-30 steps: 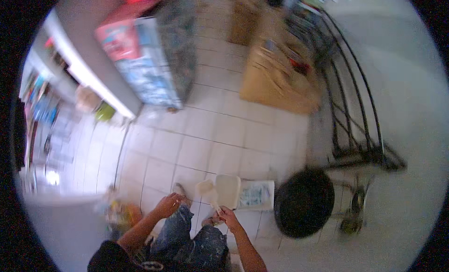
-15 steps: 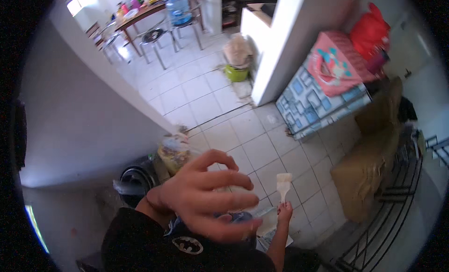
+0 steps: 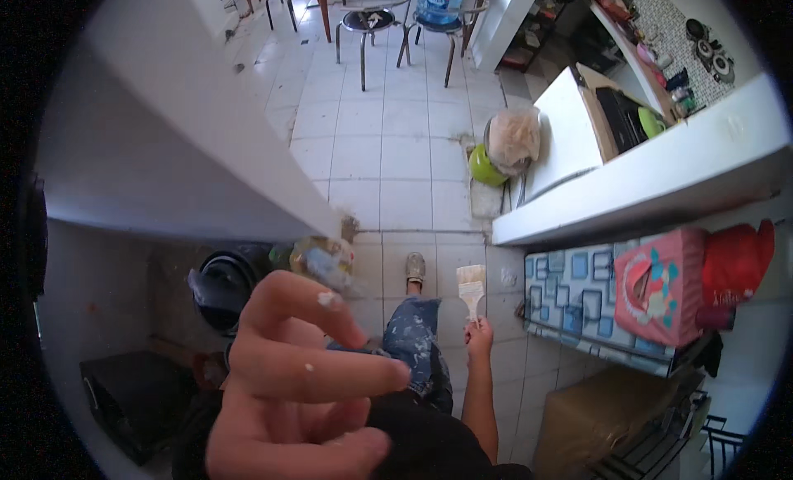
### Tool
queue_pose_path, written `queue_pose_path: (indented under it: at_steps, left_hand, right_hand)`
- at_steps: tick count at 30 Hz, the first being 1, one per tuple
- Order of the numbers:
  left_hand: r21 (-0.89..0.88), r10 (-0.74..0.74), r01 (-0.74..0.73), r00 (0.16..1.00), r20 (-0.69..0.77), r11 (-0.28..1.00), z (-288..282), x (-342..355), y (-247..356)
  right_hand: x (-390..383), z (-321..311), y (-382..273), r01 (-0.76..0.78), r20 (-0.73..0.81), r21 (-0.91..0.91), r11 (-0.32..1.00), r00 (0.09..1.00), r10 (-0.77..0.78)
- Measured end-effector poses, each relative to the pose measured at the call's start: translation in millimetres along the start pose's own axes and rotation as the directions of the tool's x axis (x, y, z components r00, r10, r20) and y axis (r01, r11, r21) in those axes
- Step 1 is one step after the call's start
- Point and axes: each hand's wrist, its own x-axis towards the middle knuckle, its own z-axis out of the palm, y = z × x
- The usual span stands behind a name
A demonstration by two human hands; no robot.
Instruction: The person paints interior and exterior walls using a paintbrush and a paint roller, dipping the tools into a paint bucket and paint tray.
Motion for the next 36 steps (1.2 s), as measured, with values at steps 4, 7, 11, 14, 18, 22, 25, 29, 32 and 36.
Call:
queue_pose_path:
  at_steps: [4, 7, 11, 14, 18, 22, 25, 29, 32, 36]
  left_hand:
    - [0.169, 0.267, -0.24, 0.95, -0.161, 0.956, 40.8, 54.9, -92.4]
    - [0.132, 0.133, -0.126, 0.99, -0.045, 0.983, 37.4, 110.5, -132.6]
    - [0.179, -0.089, 0.078, 0.994, 0.055, 0.981, 16.8, 166.8, -189.1]
    - [0.299, 0.19, -0.141, 0.972, -0.141, 0.944, -5.0, 203.0, -260.6]
    - [0.443, 0.215, -0.169, 0.975, -0.056, 0.881, -44.9, 244.0, -322.1]
    - [0.55, 0.337, -0.299, 0.941, 0.034, 0.779, -87.3, 301.5, -392.8]
    - [0.555, 0.176, -0.17, 0.983, 0.044, 0.814, -139.3, 343.8, -421.5]
    - [0.51, -0.141, 0.075, 0.986, 0.091, 0.857, -204.5, 393.8, -462.4]
    - [0.338, -0.275, 0.194, 0.938, 0.211, 0.921, -272.7, 420.2, -506.9]
    - [-0.025, 0.026, -0.044, 0.872, -0.489, 0.999, -327.8, 421.9, -593.8]
  right_hand:
    - [124.3, 43.0, -52.5, 0.083, 0.19, -0.183, 0.98, 0.981, -0.048]
    - [219.9, 49.2, -97.7, 0.126, 0.285, -0.037, 0.991, 0.952, -0.111]
    - [280.3, 160.9, -236.3, 0.235, 0.381, -0.234, 0.943, 0.915, -0.133]
    - [324.7, 212.1, -321.4, 0.333, 0.433, -0.358, 0.873, 0.887, -0.161]
    - [369.3, 322.9, -380.7, 0.352, 0.63, -0.221, 0.909, 0.763, -0.143]
    - [401.5, 429.1, -403.9, 0.29, 0.683, -0.232, 0.928, 0.728, -0.057]
    - [424.6, 500.9, -417.9, 0.281, 0.731, -0.248, 0.927, 0.682, -0.011]
    - [457.2, 567.4, -450.4, 0.201, 0.736, -0.223, 0.954, 0.676, 0.03]
    - [488.3, 619.5, -477.5, 0.219, 0.729, -0.339, 0.915, 0.676, 0.108]
    - [508.2, 709.0, -525.2, 0.22, 0.689, -0.341, 0.914, 0.72, 0.084]
